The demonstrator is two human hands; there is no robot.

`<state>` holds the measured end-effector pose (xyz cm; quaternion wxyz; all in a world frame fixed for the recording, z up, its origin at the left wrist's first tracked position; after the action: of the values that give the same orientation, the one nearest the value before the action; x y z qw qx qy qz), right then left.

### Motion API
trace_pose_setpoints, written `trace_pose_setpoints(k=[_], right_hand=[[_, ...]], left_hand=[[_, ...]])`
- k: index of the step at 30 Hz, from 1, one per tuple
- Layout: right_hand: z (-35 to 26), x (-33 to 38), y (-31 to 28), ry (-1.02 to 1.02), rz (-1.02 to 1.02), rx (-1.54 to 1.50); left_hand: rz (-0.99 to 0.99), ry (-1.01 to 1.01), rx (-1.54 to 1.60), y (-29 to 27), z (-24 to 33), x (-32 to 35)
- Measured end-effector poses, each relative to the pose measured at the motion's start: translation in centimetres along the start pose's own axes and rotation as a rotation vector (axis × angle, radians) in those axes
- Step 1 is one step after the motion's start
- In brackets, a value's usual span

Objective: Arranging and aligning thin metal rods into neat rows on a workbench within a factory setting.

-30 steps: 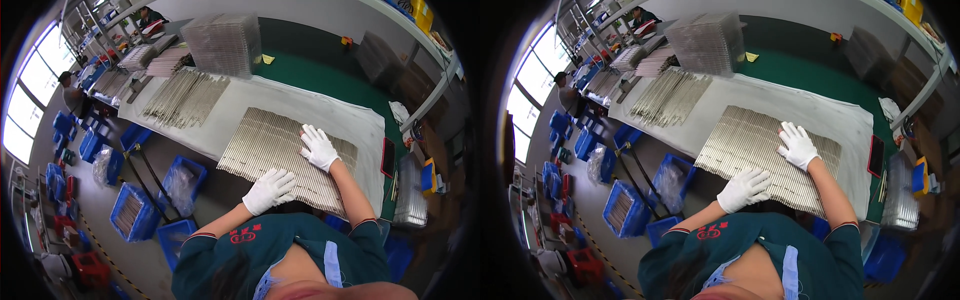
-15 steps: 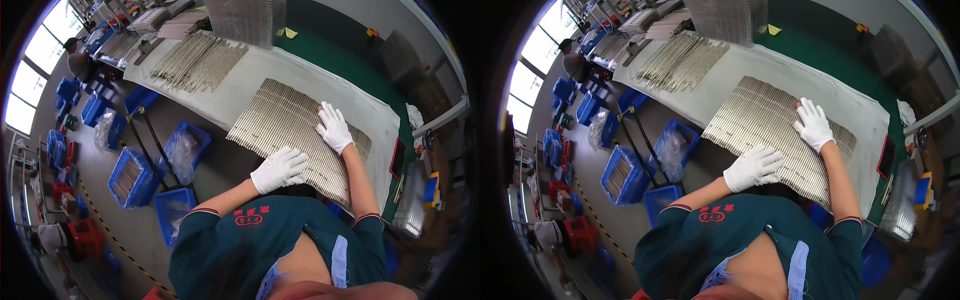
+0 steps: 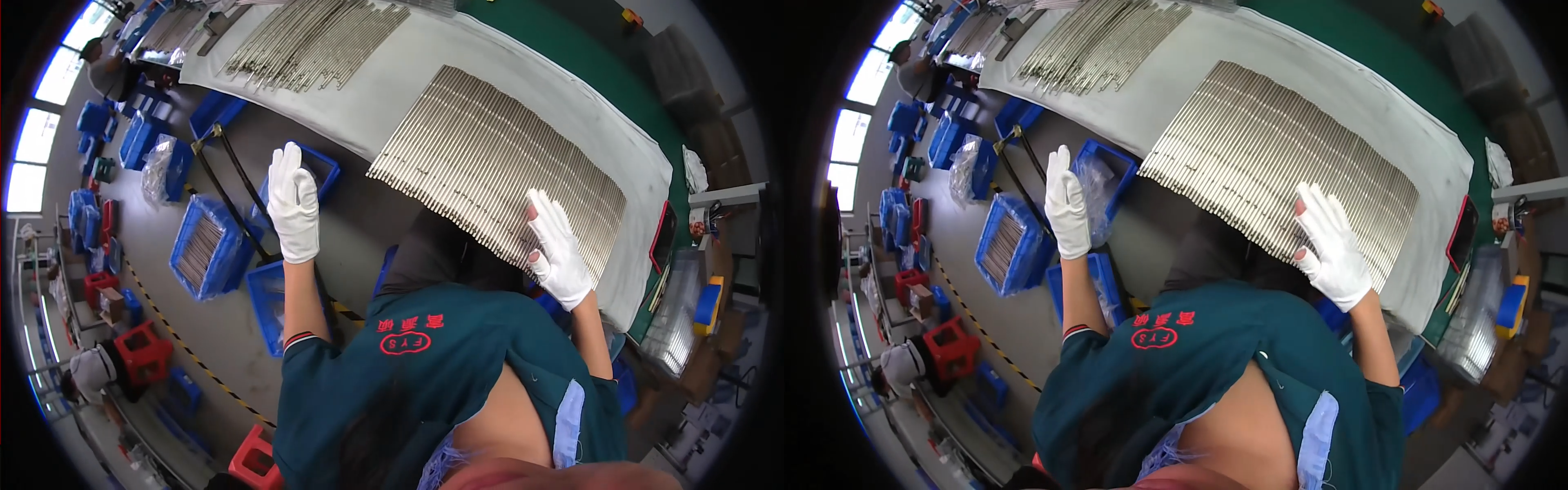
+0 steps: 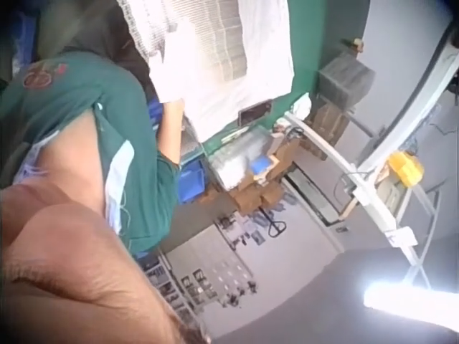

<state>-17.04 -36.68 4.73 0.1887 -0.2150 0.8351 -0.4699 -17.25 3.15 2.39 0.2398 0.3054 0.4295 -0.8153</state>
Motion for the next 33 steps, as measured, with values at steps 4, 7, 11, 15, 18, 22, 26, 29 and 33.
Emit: trace_pose_setpoints(k=[4,7,11,15,18,22,26,29,33], right_hand=[[1.0,1.5,-1.2,0.112,0.076,0.041],[1.4,2.5,-1.0,0.209,0.073,0.092],[2.5,3.5,-0.4,0.245,0.09,0.202],[3.3,3.2,-0.2,0.254,0.08,0.274],[3.4,3.2,0.6,0.276,0.035,0.358],[3.6,3.1,1.0,0.271,0.028,0.423],[3.5,3.1,0.9,0.266,0.027,0.438],[3.4,3.1,0.9,0.272,0.026,0.444],[3.4,3.0,1.0,0.281,0.025,0.462]], left_hand=[[0.066,-0.342,0.274,0.1,0.1,0.5],[0.151,-0.761,0.692,1.4,-0.4,1.7],[-0.075,-0.79,0.632,2.6,-0.3,2.6],[-0.206,-0.912,0.741,5.0,0.3,2.7],[-0.231,-0.899,0.737,6.2,0.8,2.6],[-0.226,-0.898,0.759,7.2,1.3,2.3],[-0.243,-0.86,0.782,7.4,1.1,2.6],[-0.278,-0.899,0.771,6.8,0.8,2.9],[-0.281,-0.894,0.717,5.8,1.3,3.0]])
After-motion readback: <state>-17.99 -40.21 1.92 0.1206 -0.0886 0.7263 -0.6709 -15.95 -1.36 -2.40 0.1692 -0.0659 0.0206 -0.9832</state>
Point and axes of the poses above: each hand's wrist, its own x-axis away from the middle knuckle, its own y-axis out of the palm, z = x × y, the point moved 2 cm from there along -x, towards the middle knuckle, and after that the axes turned 8 degrees about y, right-handed, at the moved point
